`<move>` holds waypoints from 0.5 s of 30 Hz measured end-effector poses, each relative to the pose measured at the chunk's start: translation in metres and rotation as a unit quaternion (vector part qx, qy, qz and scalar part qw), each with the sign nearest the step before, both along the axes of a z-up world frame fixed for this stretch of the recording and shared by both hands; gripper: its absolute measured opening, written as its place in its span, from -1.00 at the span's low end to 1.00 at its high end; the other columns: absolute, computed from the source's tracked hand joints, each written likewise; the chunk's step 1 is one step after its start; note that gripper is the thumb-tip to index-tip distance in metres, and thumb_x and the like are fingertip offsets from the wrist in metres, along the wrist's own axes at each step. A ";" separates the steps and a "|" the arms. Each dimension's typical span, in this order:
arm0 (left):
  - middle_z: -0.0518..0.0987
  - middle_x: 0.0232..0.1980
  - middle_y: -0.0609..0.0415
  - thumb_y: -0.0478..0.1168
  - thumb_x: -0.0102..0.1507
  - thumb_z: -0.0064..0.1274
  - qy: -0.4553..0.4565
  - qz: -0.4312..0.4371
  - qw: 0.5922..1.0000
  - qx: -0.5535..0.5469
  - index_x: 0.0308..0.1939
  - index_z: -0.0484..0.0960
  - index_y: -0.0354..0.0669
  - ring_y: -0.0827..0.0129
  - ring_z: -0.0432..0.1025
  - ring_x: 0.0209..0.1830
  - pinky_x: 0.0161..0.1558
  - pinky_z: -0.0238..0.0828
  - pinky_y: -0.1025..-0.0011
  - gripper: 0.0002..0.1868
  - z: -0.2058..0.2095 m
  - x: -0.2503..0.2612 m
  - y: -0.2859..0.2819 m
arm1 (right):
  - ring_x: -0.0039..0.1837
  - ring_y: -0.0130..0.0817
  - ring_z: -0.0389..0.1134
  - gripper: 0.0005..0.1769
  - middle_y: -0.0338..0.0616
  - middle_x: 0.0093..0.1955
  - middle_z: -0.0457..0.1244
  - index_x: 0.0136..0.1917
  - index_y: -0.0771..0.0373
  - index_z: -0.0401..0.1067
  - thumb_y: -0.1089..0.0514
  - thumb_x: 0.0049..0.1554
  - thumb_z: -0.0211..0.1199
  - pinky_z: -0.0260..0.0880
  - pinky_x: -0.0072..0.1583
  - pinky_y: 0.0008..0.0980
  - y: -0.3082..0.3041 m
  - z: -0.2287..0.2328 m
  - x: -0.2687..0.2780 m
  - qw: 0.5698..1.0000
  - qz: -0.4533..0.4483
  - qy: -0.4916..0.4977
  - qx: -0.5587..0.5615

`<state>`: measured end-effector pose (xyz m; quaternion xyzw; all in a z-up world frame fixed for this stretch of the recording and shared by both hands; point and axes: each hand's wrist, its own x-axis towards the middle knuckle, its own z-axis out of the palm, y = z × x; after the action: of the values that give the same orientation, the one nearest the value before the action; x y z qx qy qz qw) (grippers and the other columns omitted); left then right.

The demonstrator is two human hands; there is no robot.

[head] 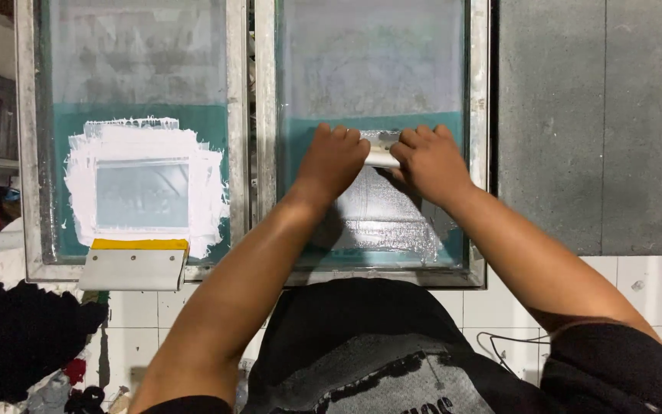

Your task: The person positions a black t-shirt on a printing table between two screen printing frames. They then use a squeegee to pull white ink across the mesh of the right-hand frame, applying the design onto the fabric.

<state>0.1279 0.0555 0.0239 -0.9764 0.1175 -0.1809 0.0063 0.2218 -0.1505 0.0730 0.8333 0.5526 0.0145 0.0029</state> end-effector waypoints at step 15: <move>0.54 -0.21 -0.03 -0.30 0.21 0.21 0.130 -0.048 0.987 -0.076 -0.27 0.57 -0.11 0.07 0.51 -0.15 -0.17 0.44 0.19 -0.89 -0.036 -0.132 -0.049 | -0.05 -0.12 0.27 -0.64 -0.20 -0.11 0.23 -0.09 0.10 0.47 -0.10 -0.07 0.43 0.22 -0.07 -0.16 -0.051 -0.024 -0.108 0.997 0.049 0.063 0.019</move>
<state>-0.0038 0.0065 -0.0118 -0.9825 0.1500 -0.0612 -0.0917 0.1134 -0.2019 0.0487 0.8047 0.5911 -0.0273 -0.0488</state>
